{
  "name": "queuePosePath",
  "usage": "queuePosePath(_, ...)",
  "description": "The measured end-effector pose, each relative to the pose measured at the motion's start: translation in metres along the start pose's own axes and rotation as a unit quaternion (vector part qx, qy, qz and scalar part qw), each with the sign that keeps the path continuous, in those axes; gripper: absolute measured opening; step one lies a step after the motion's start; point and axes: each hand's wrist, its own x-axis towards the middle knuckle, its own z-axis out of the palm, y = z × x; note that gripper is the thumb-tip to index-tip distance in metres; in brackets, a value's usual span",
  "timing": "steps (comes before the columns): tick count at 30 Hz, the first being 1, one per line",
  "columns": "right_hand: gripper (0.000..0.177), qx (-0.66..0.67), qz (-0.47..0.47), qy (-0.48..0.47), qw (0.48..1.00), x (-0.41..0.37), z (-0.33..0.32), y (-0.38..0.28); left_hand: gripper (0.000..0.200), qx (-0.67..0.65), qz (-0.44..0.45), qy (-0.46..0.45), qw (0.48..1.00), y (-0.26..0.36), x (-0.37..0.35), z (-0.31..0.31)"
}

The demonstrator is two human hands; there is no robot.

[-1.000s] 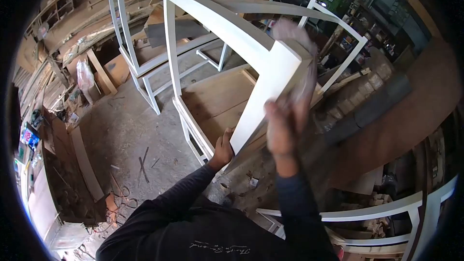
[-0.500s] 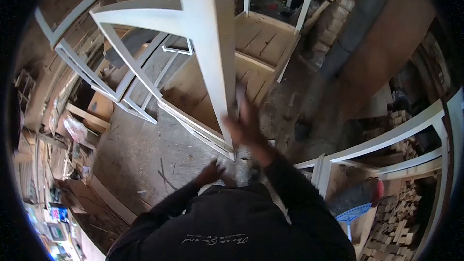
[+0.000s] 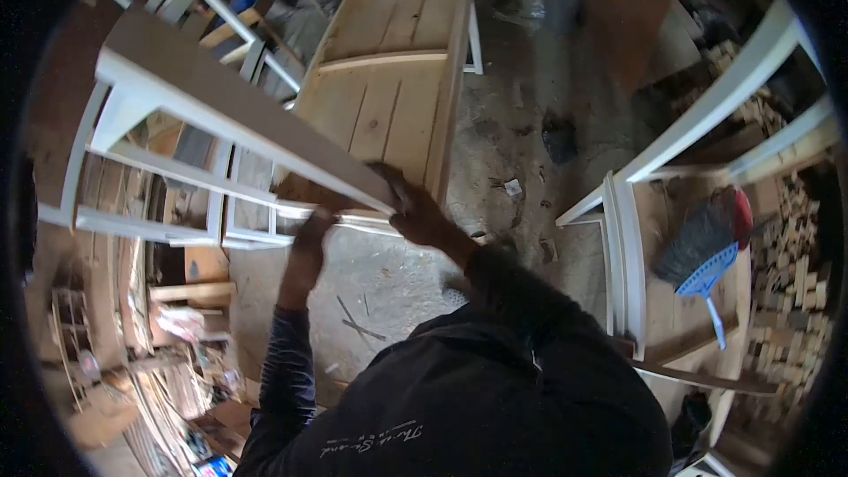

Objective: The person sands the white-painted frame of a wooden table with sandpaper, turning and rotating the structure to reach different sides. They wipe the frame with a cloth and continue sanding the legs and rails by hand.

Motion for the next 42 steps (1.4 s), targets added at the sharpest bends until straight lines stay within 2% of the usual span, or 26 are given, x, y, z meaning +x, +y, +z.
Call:
queuePosePath(1,0.089,-0.096,-0.025,0.052,0.994,-0.019,0.011,0.037,0.053,-0.174,-0.057,0.077,0.980,0.030,0.022,-0.008)
queuePosePath(2,0.088,-0.104,-0.042,0.088,0.990,-0.033,0.020,0.070,0.063,-0.307,0.120,0.085,0.940,0.002,0.042,-0.025)
queuePosePath(3,0.087,-0.061,-0.007,0.125,0.990,-0.038,0.028,0.105,0.067,-0.420,0.126,0.117,0.891,0.069,0.057,-0.015)
queuePosePath(4,0.086,-0.075,0.010,0.190,0.979,-0.043,0.053,0.114,0.069,-0.435,0.025,0.249,0.865,0.139,0.075,-0.002)
queuePosePath(6,0.084,-0.164,0.021,0.331,0.929,-0.042,0.107,0.108,0.073,-0.337,0.151,0.218,0.903,0.137,0.095,0.009)
queuePosePath(8,0.090,-0.014,0.028,0.284,0.958,-0.027,0.102,-0.002,0.081,-0.211,0.229,0.244,0.918,0.136,0.108,0.018)
queuePosePath(9,0.094,-0.074,-0.033,0.275,0.958,-0.028,0.094,-0.025,0.083,-0.128,0.236,0.286,0.920,0.137,0.111,0.022)
queuePosePath(10,0.099,-0.131,-0.093,0.260,0.952,-0.030,0.094,-0.033,0.083,-0.185,0.247,0.226,0.924,0.132,0.111,0.015)
queuePosePath(11,0.104,-0.125,-0.162,0.281,0.938,-0.026,0.107,0.008,0.089,-0.229,0.207,0.228,0.924,0.126,0.106,0.012)
queuePosePath(14,0.104,-0.068,0.102,0.306,0.944,-0.066,0.117,0.124,0.099,-0.298,0.133,0.271,0.906,0.141,0.104,0.026)
queuePosePath(17,0.105,-0.054,0.156,0.289,0.943,-0.083,0.088,0.136,0.097,-0.193,0.130,0.339,0.911,0.145,0.109,0.034)
queuePosePath(18,0.106,0.076,0.108,0.329,0.935,-0.071,0.088,0.125,0.095,-0.282,0.118,0.282,0.909,0.139,0.109,0.020)
queuePosePath(20,0.105,-0.061,0.085,0.286,0.953,-0.057,0.107,0.077,0.092,-0.278,0.139,0.291,0.905,0.139,0.107,0.026)
queuePosePath(22,0.100,-0.061,-0.008,0.275,0.960,-0.053,0.090,0.018,0.091,-0.188,0.127,0.332,0.916,0.146,0.107,0.032)
queuePosePath(23,0.094,-0.095,0.016,0.228,0.969,-0.053,0.093,0.038,0.091,-0.139,0.123,0.351,0.918,0.149,0.105,0.033)
queuePosePath(24,0.091,-0.080,-0.072,0.313,0.944,-0.056,0.108,0.081,0.090,-0.175,0.115,0.341,0.916,0.151,0.103,0.031)
queuePosePath(26,0.091,-0.117,0.048,0.341,0.932,-0.066,0.110,0.139,0.087,-0.252,0.105,0.318,0.908,0.150,0.101,0.029)
queuePosePath(27,0.090,-0.107,0.084,0.340,0.931,-0.070,0.091,0.148,0.082,-0.074,0.176,0.305,0.933,0.141,0.100,0.031)
queuePosePath(29,0.092,-0.068,0.156,0.354,0.920,-0.069,0.088,0.148,0.074,0.041,0.201,0.340,0.918,0.143,0.096,0.026)
queuePosePath(31,0.098,-0.029,0.068,0.406,0.911,-0.041,0.131,0.152,0.068,0.156,0.237,0.355,0.891,0.147,0.102,0.039)
queuePosePath(34,0.101,-0.003,-0.162,0.295,0.941,-0.033,0.075,-0.001,0.061,0.383,0.323,0.326,0.802,0.159,0.099,0.061)
queuePosePath(37,0.105,-0.131,-0.173,0.208,0.954,-0.028,0.087,0.080,0.069,0.134,0.245,0.311,0.908,0.143,0.095,0.038)
queuePosePath(38,0.104,-0.051,-0.169,0.243,0.954,-0.051,0.066,0.101,0.072,0.021,0.195,0.305,0.932,0.140,0.095,0.035)
queuePosePath(40,0.107,0.008,-0.017,0.243,0.970,-0.088,0.080,0.194,0.083,-0.144,0.150,0.274,0.939,0.132,0.096,0.025)
queuePosePath(41,0.110,0.037,-0.020,0.218,0.975,-0.095,0.062,0.190,0.080,-0.154,0.168,0.285,0.931,0.127,0.098,0.026)
queuePosePath(42,0.109,-0.050,0.083,0.202,0.975,-0.087,0.059,0.161,0.078,-0.157,0.192,0.290,0.924,0.124,0.102,0.028)
